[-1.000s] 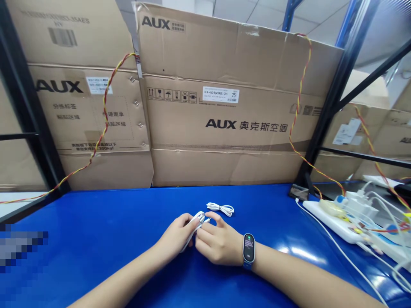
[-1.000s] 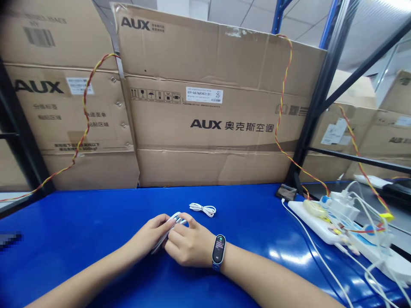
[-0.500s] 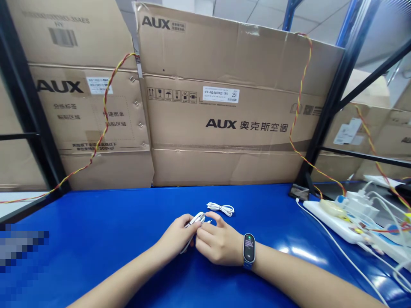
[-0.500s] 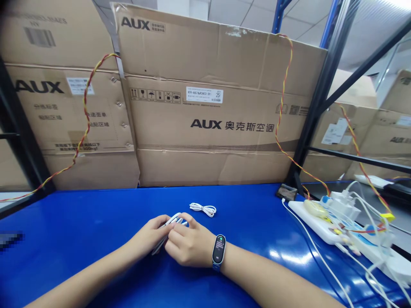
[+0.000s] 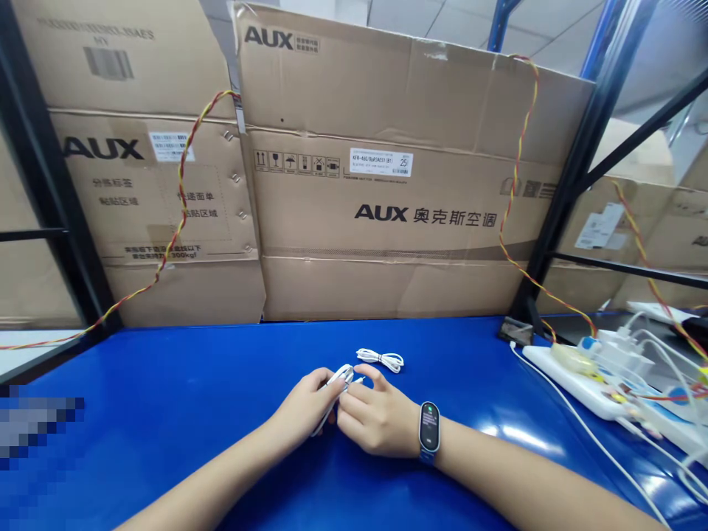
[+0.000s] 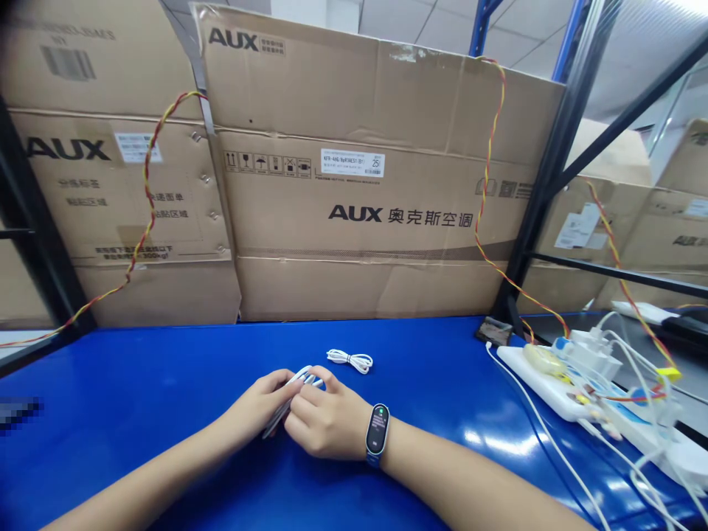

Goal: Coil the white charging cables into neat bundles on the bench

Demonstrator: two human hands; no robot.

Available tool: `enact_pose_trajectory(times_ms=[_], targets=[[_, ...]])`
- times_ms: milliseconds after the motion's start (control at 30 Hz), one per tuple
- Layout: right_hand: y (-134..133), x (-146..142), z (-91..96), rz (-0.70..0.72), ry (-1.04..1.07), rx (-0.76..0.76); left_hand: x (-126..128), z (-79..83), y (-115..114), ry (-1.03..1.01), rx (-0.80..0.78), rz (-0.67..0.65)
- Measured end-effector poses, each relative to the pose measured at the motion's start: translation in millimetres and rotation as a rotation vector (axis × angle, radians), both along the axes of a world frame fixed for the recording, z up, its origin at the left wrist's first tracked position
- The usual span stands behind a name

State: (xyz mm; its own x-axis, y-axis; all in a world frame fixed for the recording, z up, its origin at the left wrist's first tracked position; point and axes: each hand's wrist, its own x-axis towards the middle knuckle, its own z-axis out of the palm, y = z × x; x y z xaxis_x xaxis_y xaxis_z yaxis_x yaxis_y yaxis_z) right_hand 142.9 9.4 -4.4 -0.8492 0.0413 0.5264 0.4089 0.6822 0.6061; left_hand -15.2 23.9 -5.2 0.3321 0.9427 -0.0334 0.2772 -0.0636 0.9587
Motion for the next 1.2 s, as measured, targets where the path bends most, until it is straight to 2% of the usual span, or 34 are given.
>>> enact_pose_trajectory(times_ms=[1200], targets=[[-0.7, -0.4, 1.0, 0.010, 0.010, 0.003, 0.7, 4.2, -2.6, 0.044, -0.022, 0.026]])
